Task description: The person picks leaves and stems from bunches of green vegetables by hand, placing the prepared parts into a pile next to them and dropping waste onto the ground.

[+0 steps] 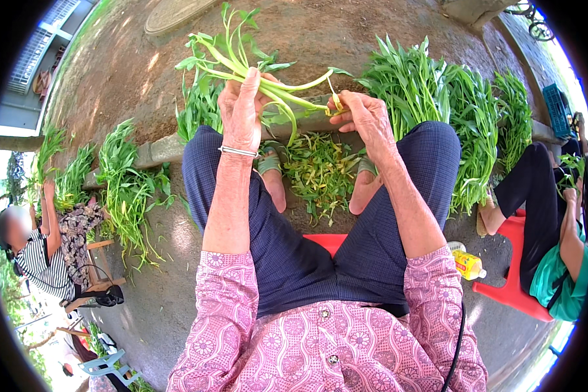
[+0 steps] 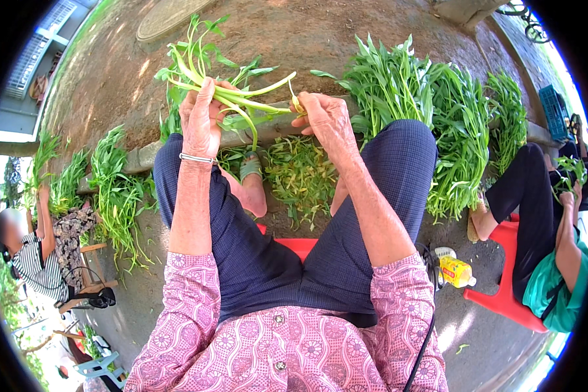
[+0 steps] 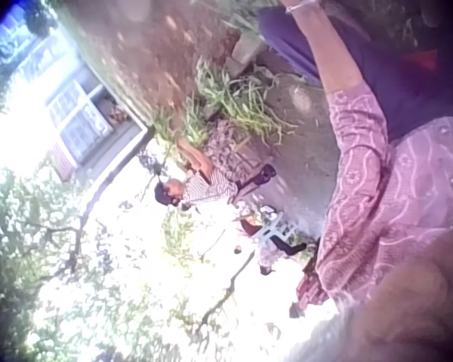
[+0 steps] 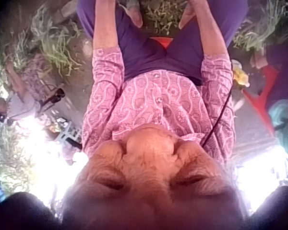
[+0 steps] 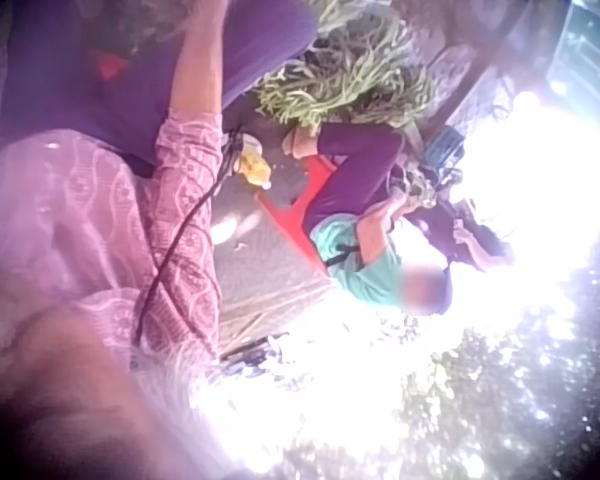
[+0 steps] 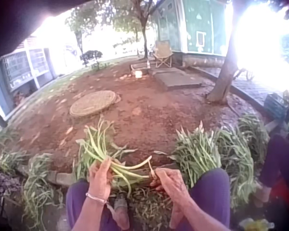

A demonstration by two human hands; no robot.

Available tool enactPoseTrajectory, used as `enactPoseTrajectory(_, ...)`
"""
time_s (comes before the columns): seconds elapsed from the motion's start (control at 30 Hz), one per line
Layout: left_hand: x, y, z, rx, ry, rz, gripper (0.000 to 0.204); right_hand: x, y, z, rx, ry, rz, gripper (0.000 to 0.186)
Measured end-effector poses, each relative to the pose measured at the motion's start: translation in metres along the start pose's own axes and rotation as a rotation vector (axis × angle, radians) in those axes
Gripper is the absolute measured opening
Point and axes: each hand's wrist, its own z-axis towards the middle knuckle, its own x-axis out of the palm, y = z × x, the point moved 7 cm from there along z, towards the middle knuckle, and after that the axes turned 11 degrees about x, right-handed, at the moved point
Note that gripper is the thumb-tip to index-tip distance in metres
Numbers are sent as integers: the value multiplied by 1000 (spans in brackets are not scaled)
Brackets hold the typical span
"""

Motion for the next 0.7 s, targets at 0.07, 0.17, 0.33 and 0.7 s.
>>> enactPoseTrajectory(0.07, 1, 1, 0, -1, 13, 6, 23, 1, 1, 1, -40, 15, -66, 31)
enactPoseTrajectory(0.17, 2, 1, -2, -13, 27, 15, 23, 4, -1, 1, -40, 1, -113, 28)
enactPoseTrajectory(0.33, 4, 2, -2, -17, 50, 21, 22, 5, 0, 0, 2, 22, -196, 23)
enactPoseTrajectory(0.7, -5, 2, 0, -25, 0, 52, 23, -26, 10, 8, -177, -254, -235, 22)
